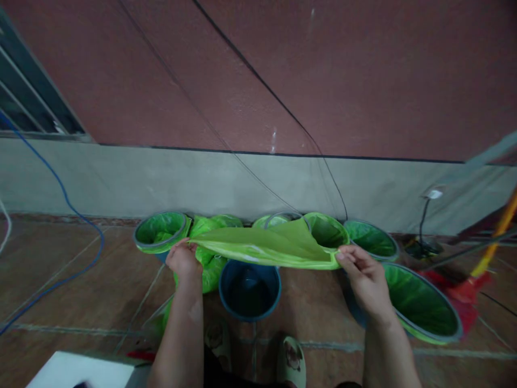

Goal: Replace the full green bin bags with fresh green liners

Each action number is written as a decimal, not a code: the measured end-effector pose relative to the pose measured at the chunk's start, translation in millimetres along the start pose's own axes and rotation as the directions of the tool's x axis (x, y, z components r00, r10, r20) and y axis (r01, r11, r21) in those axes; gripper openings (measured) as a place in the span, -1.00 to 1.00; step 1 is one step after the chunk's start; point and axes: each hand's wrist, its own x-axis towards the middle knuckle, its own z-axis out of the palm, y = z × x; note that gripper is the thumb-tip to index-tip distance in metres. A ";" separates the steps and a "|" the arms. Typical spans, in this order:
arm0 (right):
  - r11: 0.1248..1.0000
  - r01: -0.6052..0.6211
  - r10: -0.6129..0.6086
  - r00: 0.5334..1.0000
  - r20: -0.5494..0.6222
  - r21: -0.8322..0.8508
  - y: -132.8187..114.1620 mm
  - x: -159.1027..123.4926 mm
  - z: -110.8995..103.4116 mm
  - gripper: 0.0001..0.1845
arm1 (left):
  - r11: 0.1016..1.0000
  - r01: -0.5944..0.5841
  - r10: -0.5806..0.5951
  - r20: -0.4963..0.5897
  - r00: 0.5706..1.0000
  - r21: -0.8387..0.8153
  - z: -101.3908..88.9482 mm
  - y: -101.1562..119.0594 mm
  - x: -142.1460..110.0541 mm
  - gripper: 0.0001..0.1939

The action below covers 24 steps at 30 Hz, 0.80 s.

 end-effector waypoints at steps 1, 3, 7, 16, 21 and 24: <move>0.999 0.027 -0.027 1.000 0.009 0.018 -0.7 -0.7 3.5 -0.81 | 1.000 -0.003 0.003 -0.035 0.999 -0.003 -2.3 0.5 2.9 -0.87; 0.997 0.059 -0.061 0.997 0.042 0.051 -6.7 -3.0 11.6 -0.81 | 0.999 0.049 -0.049 -0.061 0.997 0.003 -8.5 -0.6 1.8 -0.87; 1.000 0.022 -0.017 0.948 0.318 -0.013 -24.5 -11.5 36.5 -0.79 | 0.878 0.443 -0.465 0.101 0.879 0.183 -15.8 -17.2 -28.5 -0.60; 0.983 0.027 0.142 0.522 0.841 -0.182 -34.5 -41.8 93.7 -0.92 | 0.702 0.584 -0.670 0.658 0.345 0.408 5.2 -22.8 -71.9 -0.30; 0.978 0.025 0.181 0.393 0.901 -0.207 -21.6 -56.4 116.7 -0.85 | 0.761 0.464 -0.643 0.621 0.447 0.454 4.8 -26.0 -62.8 -0.72; 0.974 0.084 0.177 0.303 0.936 -0.212 -14.0 -62.0 128.6 -0.82 | 0.858 0.310 -0.511 0.615 0.601 0.410 3.0 -30.4 -61.7 -0.77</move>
